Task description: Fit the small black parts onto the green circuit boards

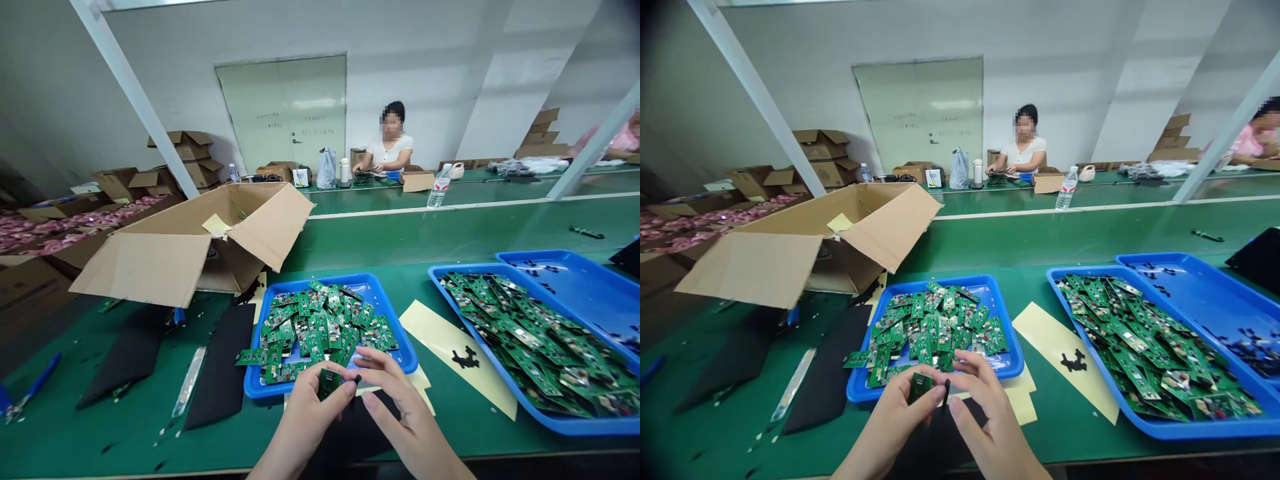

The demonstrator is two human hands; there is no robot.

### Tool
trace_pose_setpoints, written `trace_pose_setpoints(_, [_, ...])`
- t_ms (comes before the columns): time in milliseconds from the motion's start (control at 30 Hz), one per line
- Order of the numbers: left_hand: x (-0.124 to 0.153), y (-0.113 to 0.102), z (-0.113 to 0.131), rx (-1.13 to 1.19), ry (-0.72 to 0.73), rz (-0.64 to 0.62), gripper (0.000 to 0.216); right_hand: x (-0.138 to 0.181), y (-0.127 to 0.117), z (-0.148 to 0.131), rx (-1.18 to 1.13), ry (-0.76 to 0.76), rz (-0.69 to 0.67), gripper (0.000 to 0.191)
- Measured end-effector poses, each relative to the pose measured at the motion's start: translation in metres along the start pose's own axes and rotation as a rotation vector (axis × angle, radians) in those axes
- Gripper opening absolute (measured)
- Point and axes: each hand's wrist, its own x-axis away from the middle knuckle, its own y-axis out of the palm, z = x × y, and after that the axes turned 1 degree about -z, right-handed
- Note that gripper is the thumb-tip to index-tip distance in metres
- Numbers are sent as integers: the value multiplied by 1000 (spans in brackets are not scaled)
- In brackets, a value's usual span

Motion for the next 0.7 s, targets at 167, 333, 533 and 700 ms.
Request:
trace_pose_setpoints(167, [3, 4, 3, 53, -61, -63, 27, -2, -2, 3, 48, -22, 21, 27])
trace_pose_setpoints(333, [13, 9, 5, 108, -107, -92, 25, -6, -10, 5, 308, -228, 65, 33])
trace_pose_setpoints(533, [19, 10, 8, 156, -110, -34, 25, -6, 0, 6, 531, -216, 112, 39])
trace_pose_setpoints(700, [23, 10, 11, 172, -92, -15, 26, -7, -3, 4, 344, -34, 57, 30])
